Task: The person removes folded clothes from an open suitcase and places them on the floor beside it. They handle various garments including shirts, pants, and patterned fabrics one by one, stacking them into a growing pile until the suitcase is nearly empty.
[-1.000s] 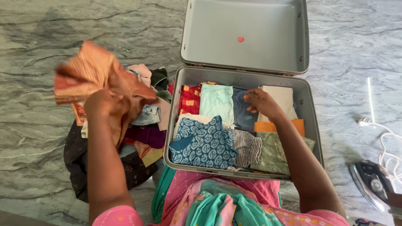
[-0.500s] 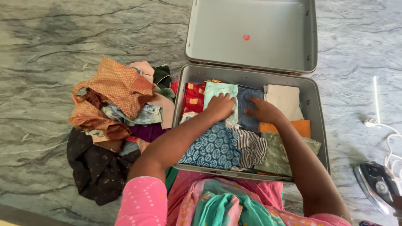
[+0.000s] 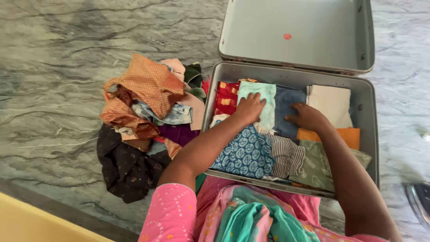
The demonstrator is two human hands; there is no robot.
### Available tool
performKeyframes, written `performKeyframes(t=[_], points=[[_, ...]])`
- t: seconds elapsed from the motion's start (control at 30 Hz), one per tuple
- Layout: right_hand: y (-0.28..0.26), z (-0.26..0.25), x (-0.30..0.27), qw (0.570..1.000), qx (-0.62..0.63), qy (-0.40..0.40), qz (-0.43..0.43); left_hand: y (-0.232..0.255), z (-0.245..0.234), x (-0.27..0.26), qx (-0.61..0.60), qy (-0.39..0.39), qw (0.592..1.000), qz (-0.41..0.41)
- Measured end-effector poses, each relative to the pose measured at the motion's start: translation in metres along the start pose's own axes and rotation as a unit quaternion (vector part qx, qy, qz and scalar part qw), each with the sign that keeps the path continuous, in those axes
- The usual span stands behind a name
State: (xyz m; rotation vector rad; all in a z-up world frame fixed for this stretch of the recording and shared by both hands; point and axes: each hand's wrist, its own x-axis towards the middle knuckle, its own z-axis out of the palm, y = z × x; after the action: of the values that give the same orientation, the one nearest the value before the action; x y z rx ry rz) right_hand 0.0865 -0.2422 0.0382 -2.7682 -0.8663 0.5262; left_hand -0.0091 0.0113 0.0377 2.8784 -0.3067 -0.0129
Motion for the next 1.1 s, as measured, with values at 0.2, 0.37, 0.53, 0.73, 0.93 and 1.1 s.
performKeyframes(t=[0.2, 0.37, 0.53, 0.73, 0.93, 1.1], points=[[-0.007, -0.013, -0.007, 0.999, 0.043, -0.012, 0.0, -0.009, -0.005, 0.002, 0.001, 0.017, 1.0, -0.008], [-0.02, -0.026, -0.019, 0.989, 0.129, -0.047, 0.061, -0.025, -0.005, 0.003, 0.034, 0.095, 0.994, -0.048], [-0.021, -0.028, -0.014, 0.99, 0.118, -0.049, 0.053, -0.039, 0.001, 0.009, 0.029, 0.075, 0.993, -0.084], [-0.007, -0.015, -0.007, 0.995, 0.095, -0.029, 0.02, -0.042, 0.018, 0.014, 0.007, 0.081, 0.995, -0.055], [0.004, -0.006, -0.001, 0.998, 0.057, -0.004, -0.003, -0.043, 0.032, 0.021, 0.005, 0.062, 0.995, -0.074], [0.003, -0.004, 0.001, 0.998, 0.065, -0.015, 0.001, -0.039, 0.017, 0.017, 0.069, 0.075, 0.992, -0.07]])
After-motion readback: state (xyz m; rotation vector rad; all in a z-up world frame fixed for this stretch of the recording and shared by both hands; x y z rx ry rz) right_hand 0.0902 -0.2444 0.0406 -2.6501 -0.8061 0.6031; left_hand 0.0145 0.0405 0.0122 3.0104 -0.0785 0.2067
